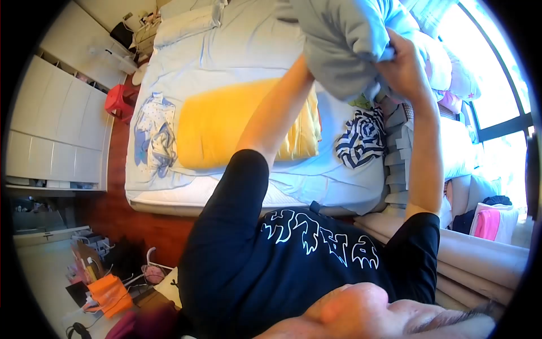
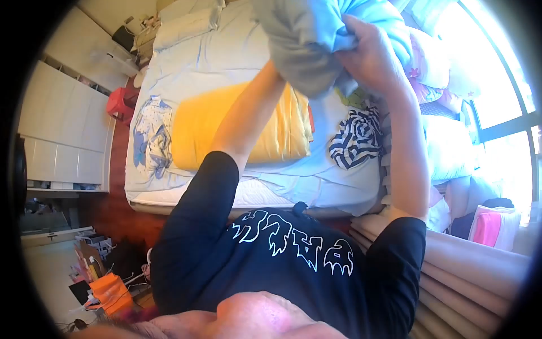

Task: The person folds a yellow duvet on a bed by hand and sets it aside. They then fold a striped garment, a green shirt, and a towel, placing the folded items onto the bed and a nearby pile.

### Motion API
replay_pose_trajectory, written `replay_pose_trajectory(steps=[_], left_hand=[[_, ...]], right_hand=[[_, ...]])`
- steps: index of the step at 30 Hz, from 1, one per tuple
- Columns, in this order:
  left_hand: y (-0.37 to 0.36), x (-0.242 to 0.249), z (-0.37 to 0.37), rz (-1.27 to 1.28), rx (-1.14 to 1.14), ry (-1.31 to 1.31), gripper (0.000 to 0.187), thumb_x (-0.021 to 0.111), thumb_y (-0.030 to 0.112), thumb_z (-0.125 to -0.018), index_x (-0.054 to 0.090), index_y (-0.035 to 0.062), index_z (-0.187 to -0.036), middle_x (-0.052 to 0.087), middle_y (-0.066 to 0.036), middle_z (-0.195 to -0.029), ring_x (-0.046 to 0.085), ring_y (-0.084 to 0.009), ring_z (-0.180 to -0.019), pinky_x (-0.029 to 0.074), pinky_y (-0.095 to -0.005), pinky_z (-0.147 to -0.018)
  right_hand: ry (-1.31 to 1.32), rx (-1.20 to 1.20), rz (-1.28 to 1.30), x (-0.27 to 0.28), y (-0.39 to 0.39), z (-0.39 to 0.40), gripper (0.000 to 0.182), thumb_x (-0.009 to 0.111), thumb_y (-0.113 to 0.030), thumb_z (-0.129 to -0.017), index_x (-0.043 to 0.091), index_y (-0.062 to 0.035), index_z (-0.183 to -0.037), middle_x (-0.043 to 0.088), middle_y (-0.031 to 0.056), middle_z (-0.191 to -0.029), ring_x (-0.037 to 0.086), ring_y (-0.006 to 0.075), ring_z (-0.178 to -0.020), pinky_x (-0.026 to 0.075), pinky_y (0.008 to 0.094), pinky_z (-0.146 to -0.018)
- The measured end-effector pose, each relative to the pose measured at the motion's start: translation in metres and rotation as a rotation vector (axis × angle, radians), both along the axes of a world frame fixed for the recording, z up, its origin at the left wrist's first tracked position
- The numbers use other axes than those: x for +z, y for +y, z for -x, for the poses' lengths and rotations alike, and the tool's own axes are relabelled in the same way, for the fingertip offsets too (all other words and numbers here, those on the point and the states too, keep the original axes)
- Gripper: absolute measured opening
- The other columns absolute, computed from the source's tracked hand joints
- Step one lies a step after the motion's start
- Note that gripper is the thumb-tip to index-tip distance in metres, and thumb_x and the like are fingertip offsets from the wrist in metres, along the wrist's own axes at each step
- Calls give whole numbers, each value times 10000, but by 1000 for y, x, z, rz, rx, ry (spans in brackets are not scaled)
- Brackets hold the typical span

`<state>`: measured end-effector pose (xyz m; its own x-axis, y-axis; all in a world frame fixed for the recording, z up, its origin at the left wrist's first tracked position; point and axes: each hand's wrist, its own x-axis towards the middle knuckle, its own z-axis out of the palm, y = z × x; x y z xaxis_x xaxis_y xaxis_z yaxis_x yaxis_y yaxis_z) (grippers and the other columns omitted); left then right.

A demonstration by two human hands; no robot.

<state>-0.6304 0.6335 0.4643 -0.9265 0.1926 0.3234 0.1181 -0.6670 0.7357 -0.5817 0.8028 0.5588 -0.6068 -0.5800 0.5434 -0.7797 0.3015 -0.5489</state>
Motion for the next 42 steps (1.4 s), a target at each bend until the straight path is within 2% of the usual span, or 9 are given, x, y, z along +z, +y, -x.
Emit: replay_pose_trajectory(steps=[2,5,7,10,12,19,30,31,42], left_hand=[[-30,-26,33,166,133,21,667,545,465,-871,400,21,-1347,549,-169,-1241,516,-274,-1165,430,-312,-929],[-100,-162,41,815,641,-197,699,573,473,-851,418,-17,-1325,528,-199,-1264,507,-287,-1178,419,-344,-950],[-165,-257,-17,1295,828,-318,726,623,472,-810,437,-27,-1304,499,-249,-1271,470,-349,-1201,359,-402,-1013],[-282,-321,-149,1364,824,-650,722,693,427,-755,464,-40,-1256,477,-270,-1269,458,-367,-1195,360,-420,-1004],[-351,-368,-229,1557,1180,-1022,766,647,491,-766,448,-60,-1260,455,-289,-1290,429,-393,-1217,361,-422,-1002],[-464,-405,-371,1438,1212,-1422,877,601,547,-786,362,-112,-1313,442,-304,-1299,443,-400,-1212,351,-403,-1016],[-572,-561,-319,955,931,-1075,824,525,553,-853,313,-63,-1358,424,-273,-1331,423,-327,-1245,305,-382,-1056],[-549,-530,-298,681,638,-1103,738,486,517,-889,303,-4,-1378,419,-226,-1353,443,-307,-1224,348,-413,-1030],[-483,-541,-307,640,863,-1147,692,468,491,-903,309,9,-1373,427,-205,-1346,450,-304,-1214,369,-419,-1009]], right_hand=[[25,-75,-29,-34,-4,50,326,620,-73,-754,572,-28,-1074,651,112,-867,619,203,-795,480,330,-715],[-3,-371,-263,-132,2,93,379,617,-194,-757,560,-40,-1098,631,199,-904,613,344,-853,481,411,-739],[-210,-376,-353,-229,11,106,406,612,-246,-764,555,-44,-1112,620,227,-923,601,378,-889,477,437,-757],[-449,-453,-421,-366,18,80,611,649,-403,-775,513,2,-1212,626,219,-1018,604,358,-961,477,420,-814],[-659,-446,-535,-413,6,56,854,655,-550,-751,418,82,-1275,563,285,-1138,549,387,-1080,445,406,-897],[-746,-632,-375,-546,-79,53,942,672,-558,-733,352,152,-1264,478,332,-1222,469,406,-1172,388,415,-964],[-986,-590,-226,-652,-67,79,543,567,-269,-849,421,14,-1289,554,212,-1212,547,304,-1099,442,375,-897],[-977,-569,-169,-659,-64,83,531,557,-267,-855,423,4,-1292,559,200,-1208,549,292,-1094,443,369,-895],[-1606,-467,151,-580,-82,51,629,621,-411,-824,464,-7,-1279,614,133,-1112,610,202,-945,490,354,-832]])
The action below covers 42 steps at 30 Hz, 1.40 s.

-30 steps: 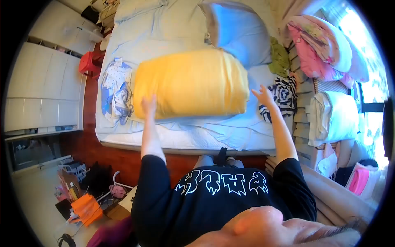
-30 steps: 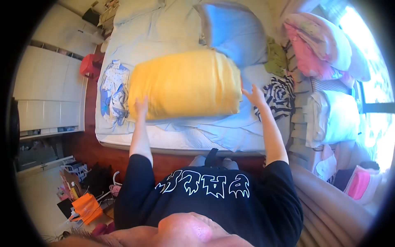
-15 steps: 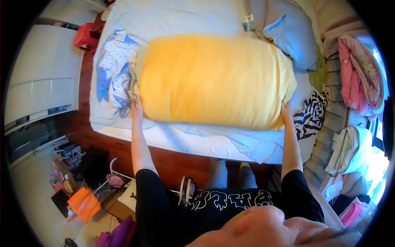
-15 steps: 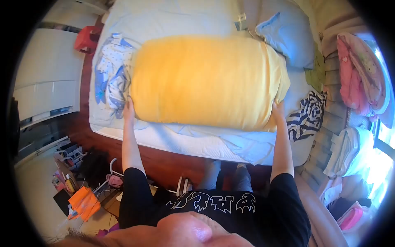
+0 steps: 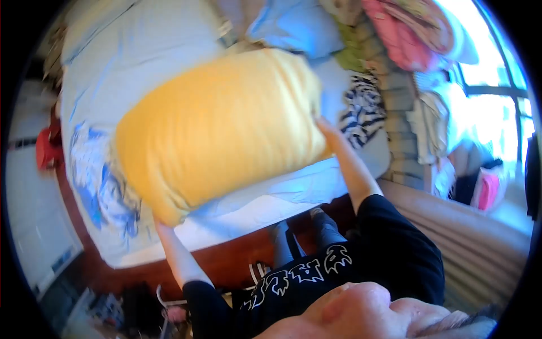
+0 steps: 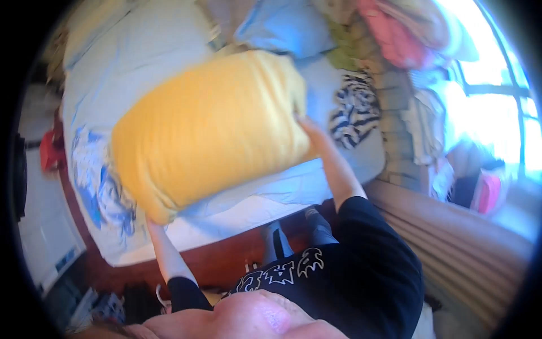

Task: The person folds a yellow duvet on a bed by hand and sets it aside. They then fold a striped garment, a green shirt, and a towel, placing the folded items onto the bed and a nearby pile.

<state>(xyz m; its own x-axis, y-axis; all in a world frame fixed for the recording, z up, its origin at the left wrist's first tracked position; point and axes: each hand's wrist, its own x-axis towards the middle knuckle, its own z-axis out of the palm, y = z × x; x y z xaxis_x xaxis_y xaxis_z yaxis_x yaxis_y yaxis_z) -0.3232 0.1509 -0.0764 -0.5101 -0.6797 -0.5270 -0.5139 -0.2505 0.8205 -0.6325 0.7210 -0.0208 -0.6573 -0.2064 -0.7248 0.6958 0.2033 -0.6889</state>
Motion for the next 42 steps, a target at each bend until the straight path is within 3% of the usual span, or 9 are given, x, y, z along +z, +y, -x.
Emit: replay_pose_trajectory(steps=[6,12,18,24,29,32,34,38,42], left_hand=[[78,40,-41,36,180,-50,668,459,477,-911,312,16,-1371,431,-194,-1342,454,-302,-1208,381,-423,-998],[161,86,-85,-29,304,-23,643,449,463,-918,316,23,-1368,436,-183,-1337,458,-300,-1202,393,-427,-987],[235,157,-83,-35,342,120,619,440,449,-926,319,30,-1365,440,-172,-1333,462,-298,-1196,404,-430,-976],[332,259,-31,-46,263,385,595,430,435,-934,323,37,-1363,445,-160,-1329,466,-296,-1190,416,-434,-964],[448,347,41,-158,75,665,575,422,423,-940,326,43,-1361,448,-151,-1326,470,-295,-1185,426,-437,-955],[534,395,98,-322,-121,844,563,417,416,-944,327,46,-1359,451,-145,-1324,472,-294,-1182,432,-439,-949],[600,424,138,-458,-279,948,556,414,412,-947,329,48,-1359,452,-142,-1323,473,-293,-1180,436,-440,-946],[770,481,218,-622,-644,967,510,421,376,-953,347,58,-1345,470,-129,-1298,483,-285,-1161,449,-443,-930],[868,389,271,-327,-1031,422,521,480,356,-934,364,54,-1342,529,-92,-1241,592,-210,-958,497,-356,-789]], right_hand=[[-33,-137,-40,105,3,-84,698,681,-483,-753,520,2,-1227,631,136,-1061,624,215,-891,499,355,-797],[-118,-119,-31,126,71,-195,656,718,-454,-729,555,-35,-1206,657,110,-1013,637,183,-848,498,336,-773],[-181,32,-118,242,89,-162,585,737,-390,-743,573,-29,-1172,659,64,-925,623,136,-768,497,263,-708],[441,-117,433,354,186,-121,555,749,-311,-738,575,-19,-1176,629,48,-1077,567,110,-962,454,273,-855],[905,-129,502,519,338,-98,399,732,-280,-782,641,-12,-1062,665,30,-921,613,95,-805,502,246,-716],[1004,-343,-201,610,450,-98,565,662,-398,-820,523,-37,-1231,608,110,-1118,615,183,-940,508,317,-782],[1420,-404,28,646,529,-89,539,657,-338,-836,527,33,-1204,627,115,-1077,599,175,-938,486,324,-807],[1689,-608,-571,670,654,-66,564,629,-391,-838,499,-25,-1247,592,129,-1140,576,215,-1000,470,353,-846],[1635,-542,-1464,587,742,-15,592,602,-445,-841,471,-82,-1290,557,144,-1203,554,256,-1062,454,382,-885]])
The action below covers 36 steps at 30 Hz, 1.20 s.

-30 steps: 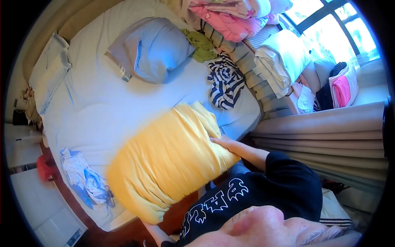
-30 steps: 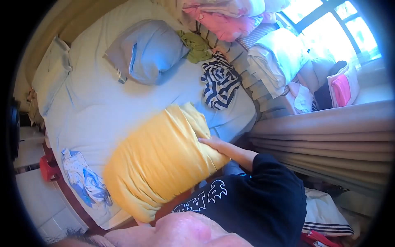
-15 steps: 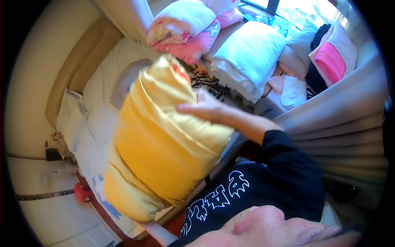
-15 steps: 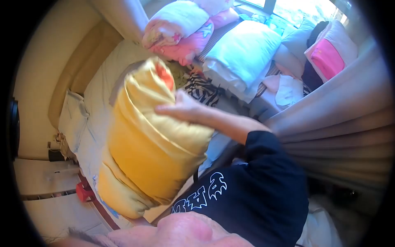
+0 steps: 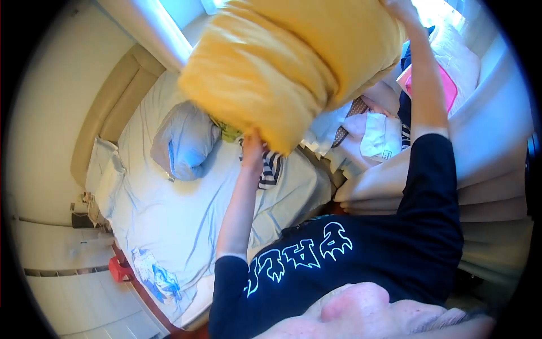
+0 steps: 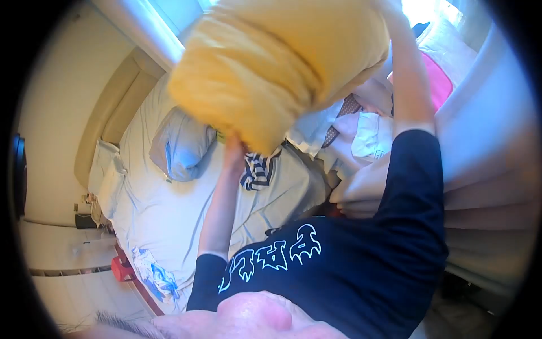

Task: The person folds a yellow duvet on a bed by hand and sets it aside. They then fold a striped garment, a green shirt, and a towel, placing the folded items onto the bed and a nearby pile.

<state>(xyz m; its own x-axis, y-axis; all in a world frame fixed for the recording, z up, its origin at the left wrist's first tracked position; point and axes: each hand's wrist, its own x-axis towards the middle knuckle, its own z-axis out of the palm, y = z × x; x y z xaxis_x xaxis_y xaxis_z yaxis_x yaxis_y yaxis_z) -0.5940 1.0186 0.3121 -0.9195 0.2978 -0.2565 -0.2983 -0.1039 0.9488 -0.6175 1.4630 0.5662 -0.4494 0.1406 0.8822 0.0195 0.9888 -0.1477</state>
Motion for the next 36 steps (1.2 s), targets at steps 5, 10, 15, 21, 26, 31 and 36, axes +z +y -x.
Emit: replay_pose_trajectory(steps=[5,10,15,21,26,31,36], left_hand=[[-27,-134,-77,651,-650,7,570,571,393,-865,474,19,-1284,629,-138,-1061,625,-191,-766,508,-325,-691],[-140,-178,-145,895,-1046,125,590,590,412,-835,506,1,-1250,647,-145,-972,633,-193,-764,504,-323,-696],[-232,-185,-183,798,-380,-382,520,576,379,-849,541,9,-1213,649,-117,-920,632,-182,-716,496,-303,-604],[-305,-199,-211,721,-149,-548,393,546,350,-877,580,66,-1147,648,-102,-916,628,-171,-680,476,-274,-544],[-323,-213,-206,681,-117,-547,377,537,338,-875,587,60,-1125,643,-85,-894,624,-164,-675,471,-269,-538],[-302,-226,-188,600,-46,-539,349,543,294,-874,595,42,-1109,642,-80,-862,603,-141,-630,462,-266,-518],[-267,-251,-198,594,-133,-569,378,535,294,-903,551,57,-1197,654,-80,-907,618,-143,-671,476,-255,-549]], right_hand=[[-618,-167,-117,-203,-37,12,590,506,-534,-857,402,-237,-1356,420,152,-1356,400,342,-1222,349,441,-996],[-603,-38,114,-301,-47,46,557,469,-519,-880,363,-310,-1385,363,149,-1417,332,376,-1286,272,444,-1071],[-676,18,154,-318,-43,44,531,497,-455,-883,385,-278,-1371,363,161,-1413,329,370,-1294,275,431,-1072],[-411,-65,129,-328,-76,33,461,522,-291,-874,470,-167,-1315,477,225,-1272,457,398,-1159,341,448,-1010],[-232,-173,271,-319,-170,-26,356,540,-174,-841,553,-41,-1171,553,222,-1124,519,371,-1050,404,442,-913],[-439,158,475,-374,-286,-102,240,551,-59,-808,589,-17,-1041,587,192,-913,542,369,-882,439,443,-775],[-1108,417,767,-451,-336,-105,356,569,-107,-837,545,-45,-1187,608,173,-995,578,330,-861,450,428,-797]])
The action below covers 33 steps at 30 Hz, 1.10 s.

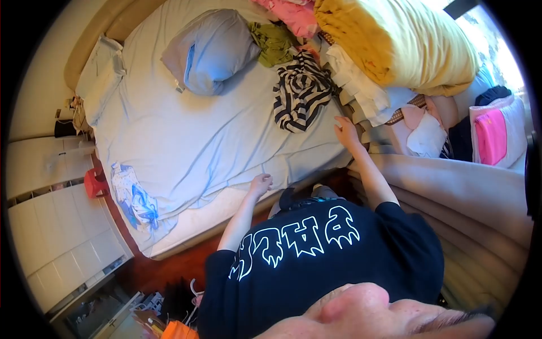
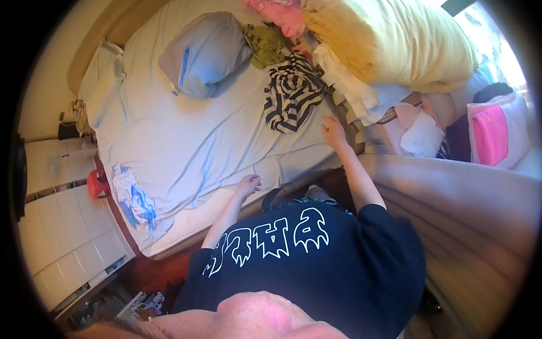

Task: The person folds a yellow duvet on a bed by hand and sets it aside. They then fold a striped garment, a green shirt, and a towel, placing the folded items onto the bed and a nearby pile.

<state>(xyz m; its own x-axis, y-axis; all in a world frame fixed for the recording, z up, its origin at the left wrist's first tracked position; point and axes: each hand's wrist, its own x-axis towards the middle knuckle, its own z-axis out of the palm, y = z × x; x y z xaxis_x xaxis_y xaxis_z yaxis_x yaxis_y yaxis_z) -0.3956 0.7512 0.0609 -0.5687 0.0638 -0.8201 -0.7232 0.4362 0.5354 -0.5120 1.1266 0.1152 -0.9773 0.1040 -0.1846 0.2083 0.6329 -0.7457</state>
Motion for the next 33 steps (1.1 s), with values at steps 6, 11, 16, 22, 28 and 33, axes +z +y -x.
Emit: replay_pose_trajectory(steps=[6,11,16,22,28,33], left_hand=[[5,-5,-41,-74,-15,15,359,524,273,-915,551,53,-1197,651,-71,-897,616,-133,-679,483,-248,-580],[-23,-1,-63,-58,182,-149,361,508,270,-934,532,39,-1210,641,-88,-947,611,-145,-746,489,-255,-629],[-44,1,-84,-11,429,-181,389,479,289,-952,496,43,-1253,616,-98,-1006,591,-155,-814,486,-269,-706],[-32,35,-58,-554,832,-151,435,508,366,-927,500,73,-1249,609,-91,-1025,593,-153,-872,484,-279,-727],[-57,110,-10,-1109,997,168,406,448,255,-936,449,28,-1273,544,-167,-1198,573,-229,-943,466,-291,-808],[-135,159,7,-668,349,715,529,618,248,-820,469,48,-1286,561,-107,-1176,561,-174,-890,471,-271,-760]], right_hand=[[-464,48,300,-92,-50,60,421,544,-181,-910,478,-91,-1316,604,122,-1011,612,170,-686,511,295,-571],[-505,20,352,-176,-105,114,175,529,-155,-911,581,-47,-1038,530,48,-750,483,110,-560,405,275,-472],[-176,-181,909,-177,-151,127,169,534,-135,-914,631,0,-946,630,63,-796,598,140,-722,482,248,-667],[-319,772,1306,1,-260,18,122,586,-128,-881,652,-58,-956,640,68,-1016,578,174,-991,455,309,-887],[-762,1307,1371,107,-304,-120,144,567,-77,-891,671,-9,-963,617,90,-987,583,170,-902,467,284,-833],[-668,1173,1147,127,-299,-83,213,542,-119,-904,633,12,-1046,584,105,-1032,620,152,-862,504,271,-786]])
